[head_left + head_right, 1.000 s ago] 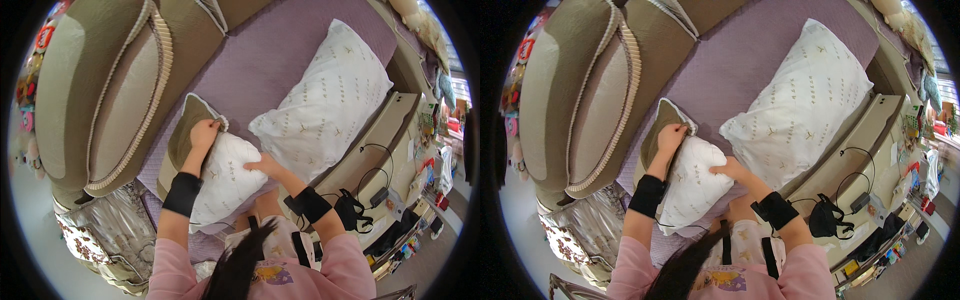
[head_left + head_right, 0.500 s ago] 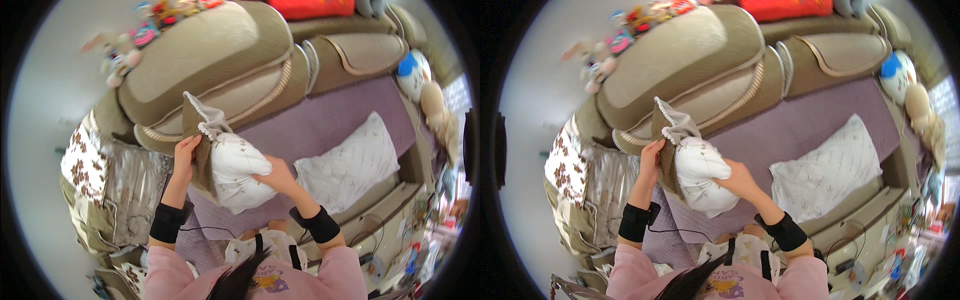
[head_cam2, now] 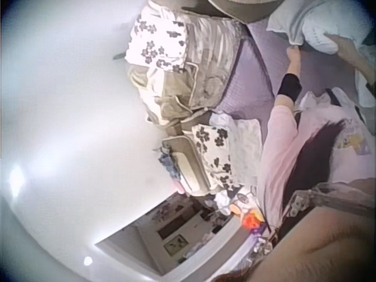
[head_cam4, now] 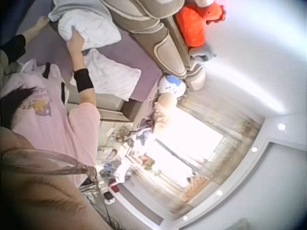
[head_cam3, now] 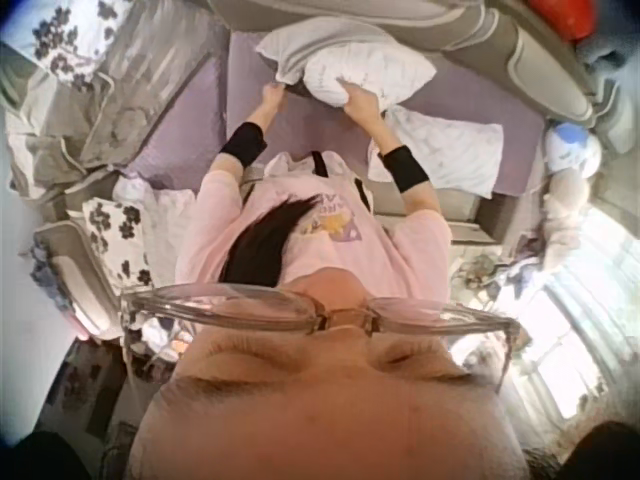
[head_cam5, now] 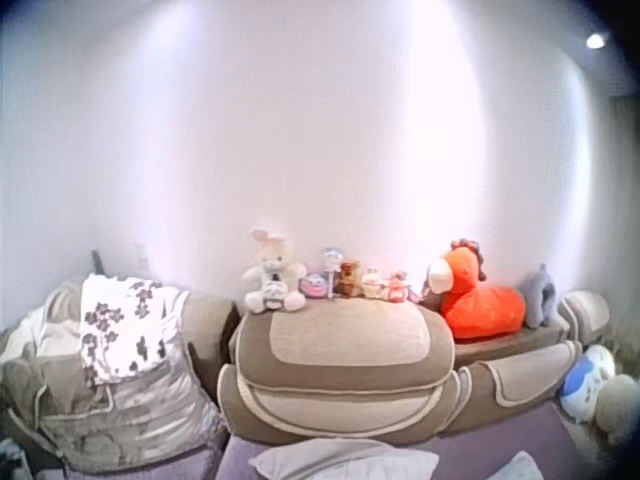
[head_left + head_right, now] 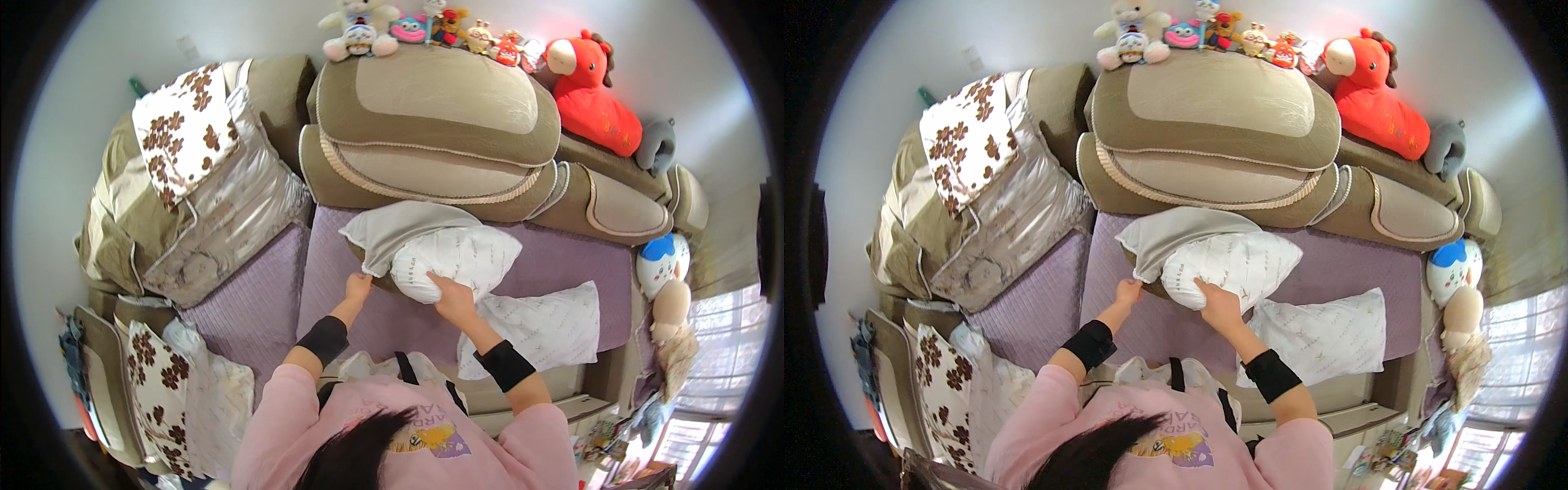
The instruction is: The person organizes pillows and plush toys on a sofa, moves a neck pillow, and places a pillow into a pillowcase by hand.
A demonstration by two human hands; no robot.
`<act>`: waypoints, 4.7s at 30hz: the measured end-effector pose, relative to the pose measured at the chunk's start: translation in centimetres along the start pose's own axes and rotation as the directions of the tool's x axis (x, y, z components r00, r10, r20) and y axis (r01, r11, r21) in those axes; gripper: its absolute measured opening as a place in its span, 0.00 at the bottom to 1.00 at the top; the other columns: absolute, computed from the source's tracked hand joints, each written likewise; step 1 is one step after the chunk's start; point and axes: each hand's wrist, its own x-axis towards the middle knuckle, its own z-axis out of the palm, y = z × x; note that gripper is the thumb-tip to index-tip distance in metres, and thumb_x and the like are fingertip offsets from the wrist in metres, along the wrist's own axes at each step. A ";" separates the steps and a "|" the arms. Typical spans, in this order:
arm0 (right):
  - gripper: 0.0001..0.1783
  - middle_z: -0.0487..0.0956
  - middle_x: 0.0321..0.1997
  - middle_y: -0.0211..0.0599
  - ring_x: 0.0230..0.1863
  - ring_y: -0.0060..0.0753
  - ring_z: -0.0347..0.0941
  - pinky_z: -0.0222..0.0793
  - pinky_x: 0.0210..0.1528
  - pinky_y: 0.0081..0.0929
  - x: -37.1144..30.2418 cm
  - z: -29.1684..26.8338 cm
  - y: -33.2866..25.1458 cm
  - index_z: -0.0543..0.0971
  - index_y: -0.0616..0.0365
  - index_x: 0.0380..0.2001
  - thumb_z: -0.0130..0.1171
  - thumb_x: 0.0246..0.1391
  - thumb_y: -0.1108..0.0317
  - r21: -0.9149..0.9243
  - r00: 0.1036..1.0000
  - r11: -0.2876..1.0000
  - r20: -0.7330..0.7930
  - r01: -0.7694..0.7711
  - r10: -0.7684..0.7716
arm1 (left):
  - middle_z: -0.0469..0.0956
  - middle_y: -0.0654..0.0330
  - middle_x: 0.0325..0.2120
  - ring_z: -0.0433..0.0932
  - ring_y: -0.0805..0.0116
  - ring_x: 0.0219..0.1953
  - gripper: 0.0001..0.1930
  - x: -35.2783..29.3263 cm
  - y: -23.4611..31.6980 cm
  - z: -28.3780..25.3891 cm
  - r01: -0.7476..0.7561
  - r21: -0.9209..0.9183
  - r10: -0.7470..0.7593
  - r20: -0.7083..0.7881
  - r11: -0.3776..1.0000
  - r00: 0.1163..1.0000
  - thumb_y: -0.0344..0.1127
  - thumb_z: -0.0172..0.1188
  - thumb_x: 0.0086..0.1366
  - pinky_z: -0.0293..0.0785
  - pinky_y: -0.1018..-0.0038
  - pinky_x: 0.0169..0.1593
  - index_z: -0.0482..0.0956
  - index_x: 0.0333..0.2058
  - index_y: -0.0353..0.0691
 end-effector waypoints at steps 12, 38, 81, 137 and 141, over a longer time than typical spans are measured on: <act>0.29 0.73 0.40 0.40 0.39 0.39 0.70 0.66 0.39 0.29 -1.2 0.6 0.3 0.69 0.44 0.46 0.57 0.34 0.67 -0.070 0.983 0.993 0.147 -0.100 0.109 | 0.70 0.49 0.29 0.71 0.52 0.29 0.07 -1.5 -1.4 2.4 -0.675 0.584 0.724 0.203 0.452 0.660 0.31 0.49 0.54 0.67 0.64 0.32 0.67 0.30 0.34; 0.29 0.74 0.31 0.35 0.33 0.38 0.70 0.65 0.34 0.31 1.0 -0.4 0.3 0.70 0.45 0.45 0.53 0.31 0.73 -0.118 0.981 0.993 0.187 -0.023 0.044 | 0.73 0.45 0.25 0.72 0.51 0.32 0.06 1.8 1.2 3.8 -0.494 0.744 0.517 0.234 0.449 0.823 0.28 0.54 0.43 0.67 0.62 0.36 0.74 0.21 0.32; 0.45 0.53 0.58 0.44 0.60 0.40 0.47 0.46 0.57 0.41 -3.9 1.1 1.1 0.57 0.52 0.53 0.60 0.24 0.74 -0.258 0.978 0.962 0.205 0.084 -0.031 | 0.72 0.56 0.14 0.74 0.70 0.16 0.09 -0.2 0.8 3.1 -0.340 0.288 0.246 0.317 0.895 0.916 0.27 0.43 0.54 0.69 0.76 0.22 0.72 0.25 0.30; 0.25 0.70 0.43 0.39 0.47 0.36 0.64 0.57 0.50 0.30 3.7 4.0 6.5 0.68 0.64 0.40 0.52 0.30 0.74 -0.211 0.963 0.952 -0.107 0.221 -0.248 | 0.66 0.63 0.16 0.68 0.76 0.16 0.08 -8.4 7.4 3.7 -0.243 0.012 0.201 0.517 0.970 0.832 0.29 0.44 0.58 0.75 0.75 0.26 0.70 0.28 0.29; 0.21 0.74 0.35 0.38 0.29 0.36 0.71 0.68 0.30 0.26 3.1 0.1 6.0 0.70 0.63 0.38 0.49 0.34 0.74 -0.183 0.933 0.917 -0.002 0.354 -0.361 | 0.66 0.64 0.17 0.68 0.75 0.18 0.07 -8.6 9.0 1.1 -0.193 -0.081 0.206 0.552 0.978 0.808 0.29 0.45 0.58 0.75 0.74 0.30 0.69 0.30 0.30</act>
